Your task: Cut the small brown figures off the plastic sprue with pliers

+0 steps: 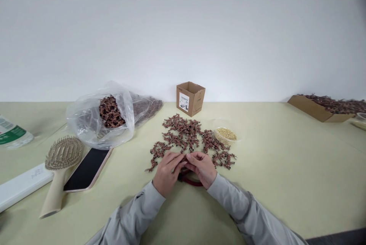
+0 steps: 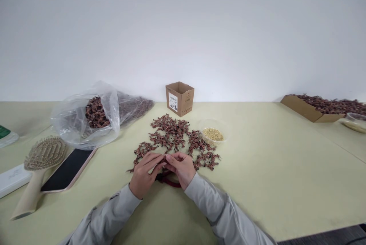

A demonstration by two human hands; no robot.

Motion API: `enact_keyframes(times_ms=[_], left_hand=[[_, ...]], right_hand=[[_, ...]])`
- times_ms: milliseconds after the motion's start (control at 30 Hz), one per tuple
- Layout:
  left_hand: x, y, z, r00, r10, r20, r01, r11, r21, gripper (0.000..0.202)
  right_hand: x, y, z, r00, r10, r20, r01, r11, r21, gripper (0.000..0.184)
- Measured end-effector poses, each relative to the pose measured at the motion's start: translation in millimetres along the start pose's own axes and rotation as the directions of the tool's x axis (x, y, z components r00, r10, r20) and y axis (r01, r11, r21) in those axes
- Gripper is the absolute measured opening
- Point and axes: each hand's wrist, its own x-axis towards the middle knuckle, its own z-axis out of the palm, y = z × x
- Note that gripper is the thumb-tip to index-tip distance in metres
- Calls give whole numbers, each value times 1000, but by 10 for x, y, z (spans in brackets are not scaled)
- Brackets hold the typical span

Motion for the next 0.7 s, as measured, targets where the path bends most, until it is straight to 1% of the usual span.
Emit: enact_keyframes(times_ms=[700], left_hand=[[19,31,-14,1000,-7,-21,7,1000,-14,17]], right_hand=[[10,22,-18,1000,12,0,-12,1000,-6,22]])
